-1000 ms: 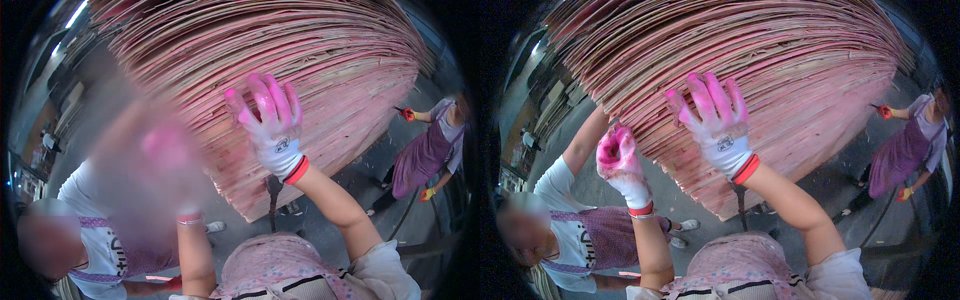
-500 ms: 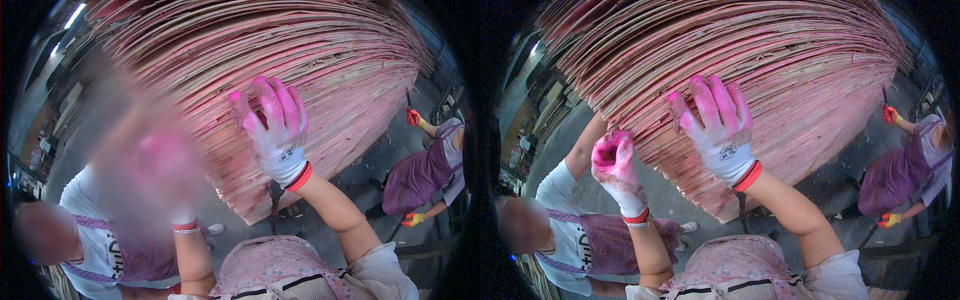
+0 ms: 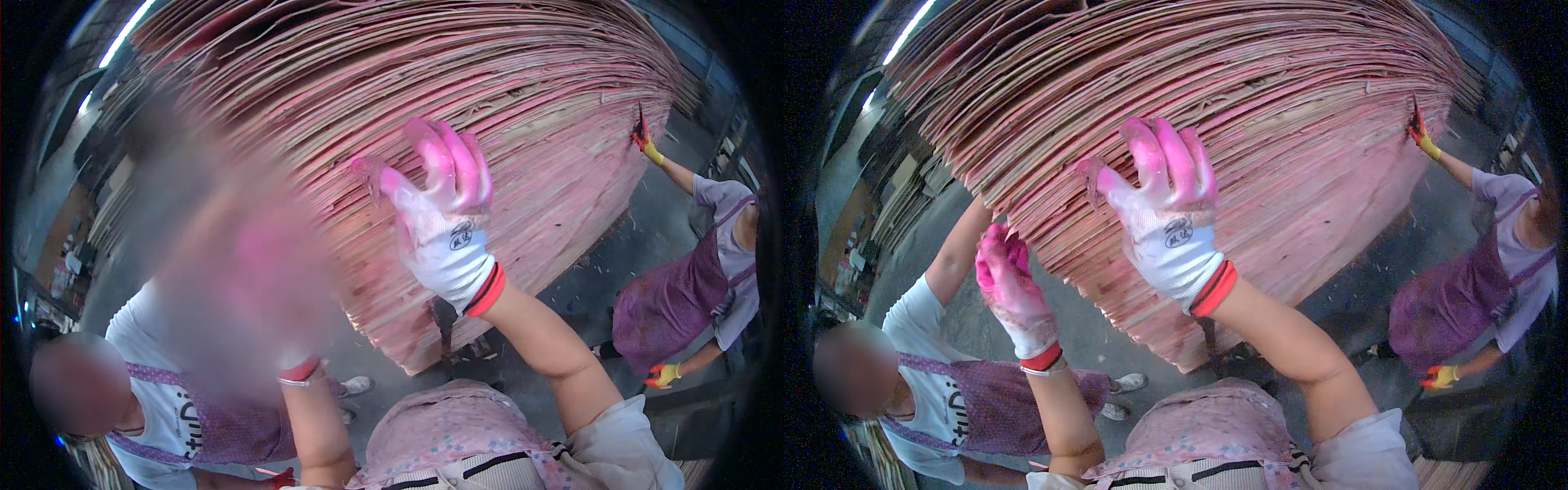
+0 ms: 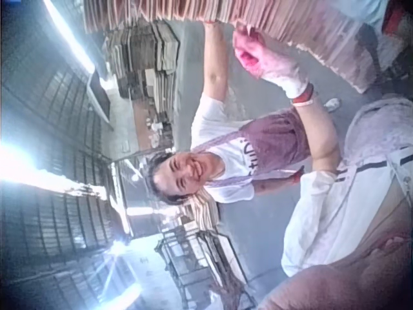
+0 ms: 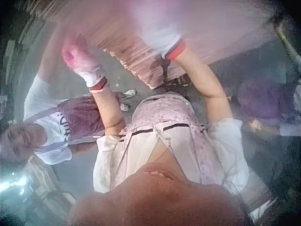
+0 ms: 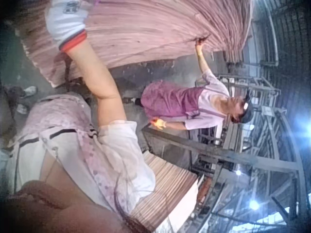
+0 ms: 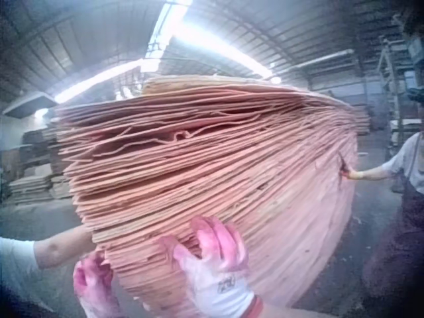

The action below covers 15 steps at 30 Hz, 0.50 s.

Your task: The person uses a spatula and a thin stick to apply and smooth a pinkish filler substance onto the edges of a large stack of wood veneer sheets.

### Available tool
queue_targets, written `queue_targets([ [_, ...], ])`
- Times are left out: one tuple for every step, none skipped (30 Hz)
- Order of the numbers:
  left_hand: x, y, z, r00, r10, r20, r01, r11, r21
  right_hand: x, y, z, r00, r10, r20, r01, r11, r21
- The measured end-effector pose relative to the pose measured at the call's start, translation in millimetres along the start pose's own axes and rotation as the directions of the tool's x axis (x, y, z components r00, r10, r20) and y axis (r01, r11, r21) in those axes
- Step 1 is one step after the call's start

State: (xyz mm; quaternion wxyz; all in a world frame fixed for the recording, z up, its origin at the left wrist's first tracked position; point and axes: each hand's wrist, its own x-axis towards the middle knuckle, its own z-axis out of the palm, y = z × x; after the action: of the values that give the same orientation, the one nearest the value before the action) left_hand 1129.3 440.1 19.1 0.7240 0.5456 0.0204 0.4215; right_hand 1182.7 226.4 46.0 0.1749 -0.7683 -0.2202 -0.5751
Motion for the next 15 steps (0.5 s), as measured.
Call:
queue_targets([
  [1.4, 0.0, -3.5, 1.0, 0.006, 0.013, -0.005, 1.0, -0.008, 1.3, 1.5, -2.2, 0.999, 0.051, -0.003, -0.051, 0.999, 0.007],
  [2.8, 1.4, -6.8, 0.999, 0.049, -0.011, -0.049, 0.996, -0.078, 3.2, 3.8, -4.0, 0.992, 0.119, 0.037, -0.12, 0.993, 0.009],
  [3.1, 4.0, -9.1, 0.996, 0.084, -0.031, -0.088, 0.985, -0.148, 4.4, 7.3, -6.0, 0.993, 0.111, -0.034, -0.111, 0.994, -0.014],
  [5.5, 10.8, -12.9, 0.989, 0.121, -0.08, -0.128, 0.988, -0.088, 4.7, 9.6, -8.8, 0.988, 0.127, -0.089, -0.129, 0.991, -0.021],
  [1.8, 15.1, -11.8, 0.973, 0.205, -0.108, -0.208, 0.978, -0.016, 5.2, 14.4, -10.5, 0.979, 0.134, -0.152, -0.139, 0.99, -0.023],
  [-1.7, 21.4, -9.7, 0.947, 0.291, -0.132, -0.287, 0.957, 0.053, 5.1, 19.0, -12.7, 0.977, 0.135, -0.164, -0.137, 0.991, 0.003],
  [-5.7, 27.0, -4.7, 0.949, 0.296, -0.108, -0.295, 0.955, 0.022, 4.0, 23.0, -14.7, 0.977, 0.12, -0.176, -0.13, 0.99, -0.047],
  [-11.6, 35.1, 1.2, 0.9, 0.435, -0.007, -0.421, 0.875, 0.24, 2.5, 26.7, -16.5, 0.98, 0.144, -0.135, -0.141, 0.989, 0.032],
  [-17.9, 38.8, 11.6, 0.869, 0.491, 0.063, -0.482, 0.81, 0.334, 0.7, 29.6, -18.4, 0.98, 0.185, -0.072, -0.175, 0.976, 0.126],
  [-24.4, 43.0, 22.4, 0.829, 0.543, 0.132, -0.543, 0.729, 0.416, -0.6, 32.9, -19.4, 0.984, 0.169, -0.053, -0.162, 0.981, 0.11],
  [-31.3, 44.7, 34.6, 0.777, 0.614, 0.135, -0.603, 0.666, 0.439, -1.5, 35.0, -20.6, 0.985, 0.159, -0.064, -0.154, 0.985, 0.084],
  [-36.2, 45.7, 47.4, 0.717, 0.684, 0.135, -0.656, 0.596, 0.462, -1.0, 38.0, -21.5, 0.983, 0.18, -0.038, -0.174, 0.977, 0.124],
  [-38.2, 46.7, 59.1, 0.71, 0.692, 0.134, -0.665, 0.595, 0.451, 1.5, 41.0, -22.1, 0.982, 0.183, -0.055, -0.171, 0.969, 0.176],
  [-37.8, 46.9, 69.8, 0.662, 0.706, 0.251, -0.718, 0.501, 0.484, 6.4, 45.9, -22.0, 0.983, 0.177, -0.049, -0.163, 0.964, 0.212],
  [-35.9, 48.0, 78.3, 0.617, 0.688, 0.382, -0.764, 0.408, 0.5, 14.1, 50.9, -21.2, 0.985, 0.165, -0.044, -0.153, 0.966, 0.207],
])
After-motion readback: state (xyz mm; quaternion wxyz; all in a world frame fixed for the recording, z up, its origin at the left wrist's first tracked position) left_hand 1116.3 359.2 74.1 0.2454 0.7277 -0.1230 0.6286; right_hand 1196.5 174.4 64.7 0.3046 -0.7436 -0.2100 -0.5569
